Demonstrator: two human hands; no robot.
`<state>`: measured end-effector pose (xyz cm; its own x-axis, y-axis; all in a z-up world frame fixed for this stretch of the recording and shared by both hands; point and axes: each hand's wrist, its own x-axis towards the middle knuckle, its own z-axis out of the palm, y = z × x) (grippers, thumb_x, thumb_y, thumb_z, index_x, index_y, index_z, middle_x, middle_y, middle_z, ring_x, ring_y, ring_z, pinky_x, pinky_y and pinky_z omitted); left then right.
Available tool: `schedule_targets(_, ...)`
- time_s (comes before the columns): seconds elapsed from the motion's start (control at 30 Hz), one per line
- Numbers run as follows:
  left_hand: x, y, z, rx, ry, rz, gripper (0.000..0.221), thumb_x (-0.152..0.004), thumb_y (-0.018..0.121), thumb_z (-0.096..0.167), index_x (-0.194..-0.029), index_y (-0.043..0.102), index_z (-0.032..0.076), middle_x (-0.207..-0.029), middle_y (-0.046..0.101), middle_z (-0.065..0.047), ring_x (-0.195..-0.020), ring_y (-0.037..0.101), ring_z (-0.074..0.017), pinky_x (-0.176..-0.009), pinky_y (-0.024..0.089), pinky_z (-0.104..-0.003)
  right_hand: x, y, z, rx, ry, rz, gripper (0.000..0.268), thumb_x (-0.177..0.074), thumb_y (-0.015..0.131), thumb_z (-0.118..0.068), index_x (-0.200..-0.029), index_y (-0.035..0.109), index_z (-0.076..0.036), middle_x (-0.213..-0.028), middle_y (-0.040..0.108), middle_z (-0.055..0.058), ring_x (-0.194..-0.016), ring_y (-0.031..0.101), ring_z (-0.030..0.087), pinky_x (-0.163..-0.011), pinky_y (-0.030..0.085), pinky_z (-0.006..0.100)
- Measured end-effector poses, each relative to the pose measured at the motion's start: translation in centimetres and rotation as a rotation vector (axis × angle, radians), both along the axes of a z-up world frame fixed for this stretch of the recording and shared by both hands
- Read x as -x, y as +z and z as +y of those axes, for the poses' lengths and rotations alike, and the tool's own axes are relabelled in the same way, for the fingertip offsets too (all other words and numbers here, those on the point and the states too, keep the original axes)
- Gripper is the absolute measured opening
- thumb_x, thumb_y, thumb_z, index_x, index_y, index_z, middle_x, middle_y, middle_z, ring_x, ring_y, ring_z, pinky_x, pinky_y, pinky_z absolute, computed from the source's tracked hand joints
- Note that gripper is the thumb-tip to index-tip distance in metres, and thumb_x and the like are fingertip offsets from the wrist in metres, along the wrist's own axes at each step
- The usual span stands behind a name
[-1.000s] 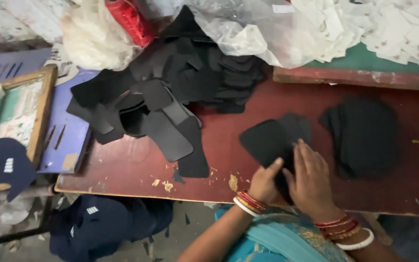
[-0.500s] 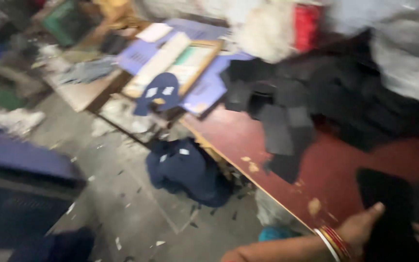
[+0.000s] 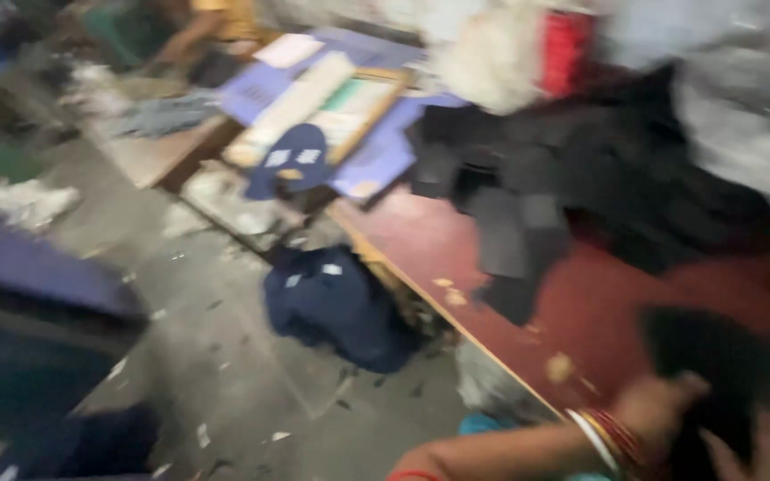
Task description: Sorting and stacking black shoe components on a table in a workshop.
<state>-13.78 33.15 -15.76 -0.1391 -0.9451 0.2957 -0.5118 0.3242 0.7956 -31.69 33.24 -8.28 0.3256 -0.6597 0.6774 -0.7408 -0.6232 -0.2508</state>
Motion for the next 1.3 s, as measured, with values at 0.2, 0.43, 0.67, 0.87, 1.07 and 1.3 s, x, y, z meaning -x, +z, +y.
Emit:
schedule_targets(0.2, -3.3, 18.0, 3.8, -0.792, 0.063, 1.472, 0.032, -0.105, 0.058, 0.029, -0.126, 0.065, 0.006, -0.104, 0.073, -0.005, -0.093, 0.07, -0.0194, -0.085, 0.058, -0.035, -4.3, 16.7, 6.1, -0.772, -0.272, 0.343, 0.077, -0.079, 0.075, -0.033, -0.148, 0.046, -0.014, -0.142, 0.053, 0.012, -0.126, 0.057, 0.032, -0.102, 0.05, 0.041)
schedule_targets(0.43, -4.4, 16.9, 3.6, -0.855, 0.182, 1.379, 0.045, -0.106, 0.061, 0.037, -0.118, 0.066, -0.007, -0.102, 0.072, -0.014, -0.087, 0.07, -0.0235, -0.077, 0.058, -0.036, -7.0, 19.5, 7.6, -0.48, -0.116, 0.1, 0.067, -0.08, 0.076, -0.019, -0.143, 0.055, -0.008, -0.129, 0.06, 0.019, -0.117, 0.059, 0.038, -0.101, 0.048, 0.046)
schedule_targets(0.67, -7.6, 14.5, 3.8, -0.804, 0.174, 1.623, 0.039, -0.1, 0.058, 0.021, -0.127, 0.06, -0.007, -0.12, 0.072, -0.02, -0.11, 0.07, -0.0316, -0.098, 0.056, -0.044, -1.6, 20.4, 5.9, -0.597, -0.381, -0.352, 0.052, -0.095, 0.071, -0.02, -0.144, 0.06, -0.008, -0.131, 0.063, 0.018, -0.119, 0.064, 0.035, -0.098, 0.052, 0.045)
schedule_targets(0.87, -8.5, 20.5, 5.8, -0.777, 0.129, 1.625, 0.041, -0.097, 0.058, 0.015, -0.135, 0.057, 0.0, -0.13, 0.068, -0.015, -0.119, 0.066, -0.0312, -0.105, 0.051, -0.044, -5.4, 19.7, 5.4, -0.847, -0.431, 0.207, 0.053, -0.097, 0.063, -0.032, -0.147, 0.052, -0.019, -0.145, 0.053, 0.011, -0.129, 0.054, 0.03, -0.102, 0.048, 0.048)
schedule_targets(1.07, -7.1, 19.6, 6.7, -0.744, 0.121, 1.327, 0.041, -0.098, 0.059, 0.017, -0.134, 0.058, 0.0, -0.127, 0.067, -0.015, -0.112, 0.065, -0.028, -0.096, 0.052, -0.041, -9.4, 18.0, 7.3, -0.408, -0.147, 0.184, 0.061, -0.095, 0.065, -0.038, -0.141, 0.049, -0.001, -0.151, 0.047, 0.021, -0.138, 0.045, 0.038, -0.11, 0.04, 0.053)
schedule_targets(1.3, -6.1, 21.0, 7.2, -0.683, 0.042, 1.216, 0.044, -0.101, 0.057, 0.023, -0.136, 0.057, -0.004, -0.134, 0.065, -0.015, -0.118, 0.063, -0.0252, -0.103, 0.049, -0.038, -6.8, 16.4, 7.9, -0.643, -0.137, -0.34, 0.045, -0.099, 0.061, -0.02, -0.141, 0.058, -0.002, -0.13, 0.069, 0.02, -0.114, 0.072, 0.033, -0.092, 0.057, 0.04)
